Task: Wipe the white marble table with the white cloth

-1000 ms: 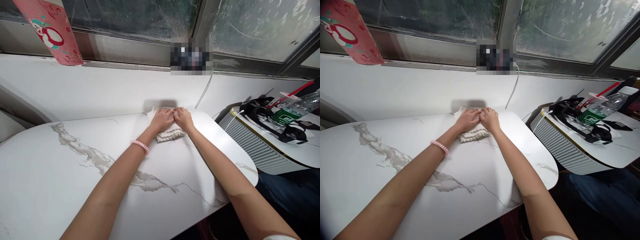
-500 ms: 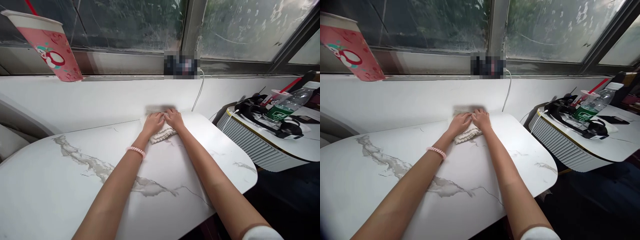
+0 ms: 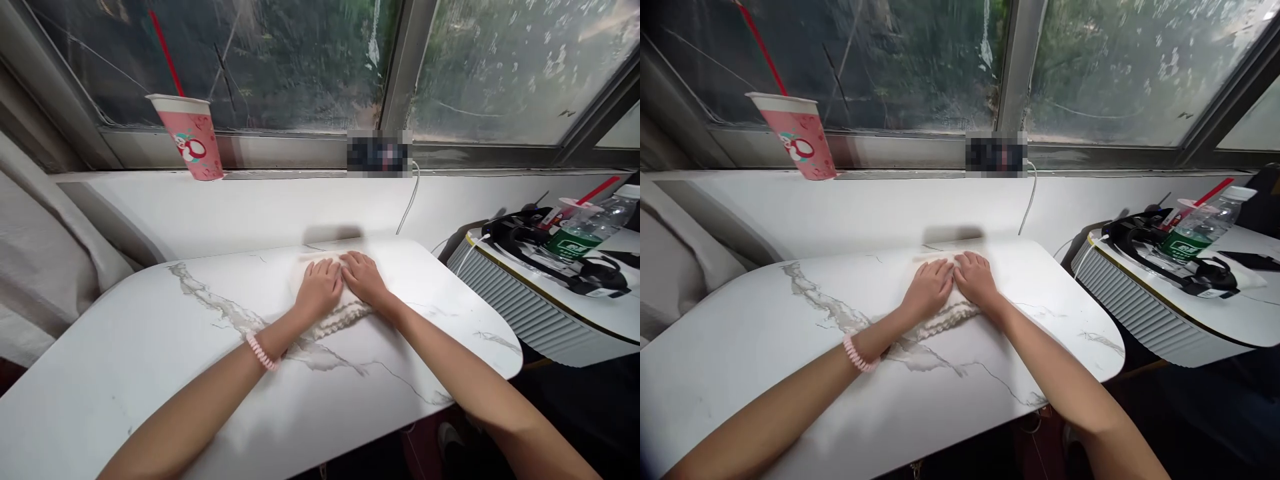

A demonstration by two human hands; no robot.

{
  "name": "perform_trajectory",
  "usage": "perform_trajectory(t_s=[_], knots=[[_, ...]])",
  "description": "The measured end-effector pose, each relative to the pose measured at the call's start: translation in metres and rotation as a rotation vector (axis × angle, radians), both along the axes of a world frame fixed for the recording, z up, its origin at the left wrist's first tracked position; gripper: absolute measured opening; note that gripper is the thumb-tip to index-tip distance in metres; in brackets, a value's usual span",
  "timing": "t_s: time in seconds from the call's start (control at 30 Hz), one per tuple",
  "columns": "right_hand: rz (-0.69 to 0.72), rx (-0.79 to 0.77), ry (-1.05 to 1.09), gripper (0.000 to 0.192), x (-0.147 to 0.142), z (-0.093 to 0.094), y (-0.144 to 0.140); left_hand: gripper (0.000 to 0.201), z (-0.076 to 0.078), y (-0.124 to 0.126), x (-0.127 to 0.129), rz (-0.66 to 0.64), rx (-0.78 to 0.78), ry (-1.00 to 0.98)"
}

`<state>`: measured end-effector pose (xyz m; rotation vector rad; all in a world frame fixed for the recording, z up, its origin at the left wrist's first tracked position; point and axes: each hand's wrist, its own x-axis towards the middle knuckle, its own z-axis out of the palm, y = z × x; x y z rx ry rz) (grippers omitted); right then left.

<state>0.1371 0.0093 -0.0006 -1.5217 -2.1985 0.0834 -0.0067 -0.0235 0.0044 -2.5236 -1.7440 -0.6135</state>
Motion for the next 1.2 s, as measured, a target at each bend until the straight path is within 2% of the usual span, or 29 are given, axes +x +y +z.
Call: perform_trajectory(t_s=[0.2,0.37,0.43,0.57,0.67,0.8,0.9,0.97,1.07,1.2], knots=[[0.047,0.034,-0.2,0.029,-0.004,0.013,-0.075,0.047,-0.007,-0.066,-0.005,-0.094,0.008,0.036],[-0.106,0.024,-0.462,0.026,-0.015,0.021,-0.126,0.053,-0.009,-0.108,-0.005,-0.264,0.02,0.068],[-0.13,0.027,-0.514,0.029,-0.017,0.02,-0.14,0.055,-0.009,-0.122,-0.007,-0.306,0.011,0.07],[-0.083,0.028,-0.522,0.029,-0.016,0.01,-0.16,0.057,-0.013,-0.145,-0.015,-0.375,0.035,0.078],[-0.045,0.059,-0.563,0.031,-0.018,0.003,-0.165,0.06,-0.017,-0.151,-0.022,-0.414,0.039,0.053],[0.001,0.047,-0.685,0.04,-0.04,0.011,-0.143,0.061,-0.013,-0.127,-0.034,-0.348,-0.056,0.01],[-0.019,-0.065,-0.717,0.042,-0.069,0.027,-0.105,0.055,-0.005,-0.087,-0.05,-0.265,-0.075,-0.033],[-0.043,-0.137,-0.694,0.041,-0.088,0.035,-0.074,0.047,0.001,-0.055,-0.067,-0.271,-0.06,-0.083],[-0.074,-0.12,-0.539,0.036,-0.114,0.034,-0.03,0.043,0.005,-0.008,-0.102,-0.306,-0.043,-0.107],[-0.015,0.022,-0.182,0.032,-0.146,0.016,0.016,0.043,0.004,0.036,-0.148,-0.134,-0.042,-0.135]])
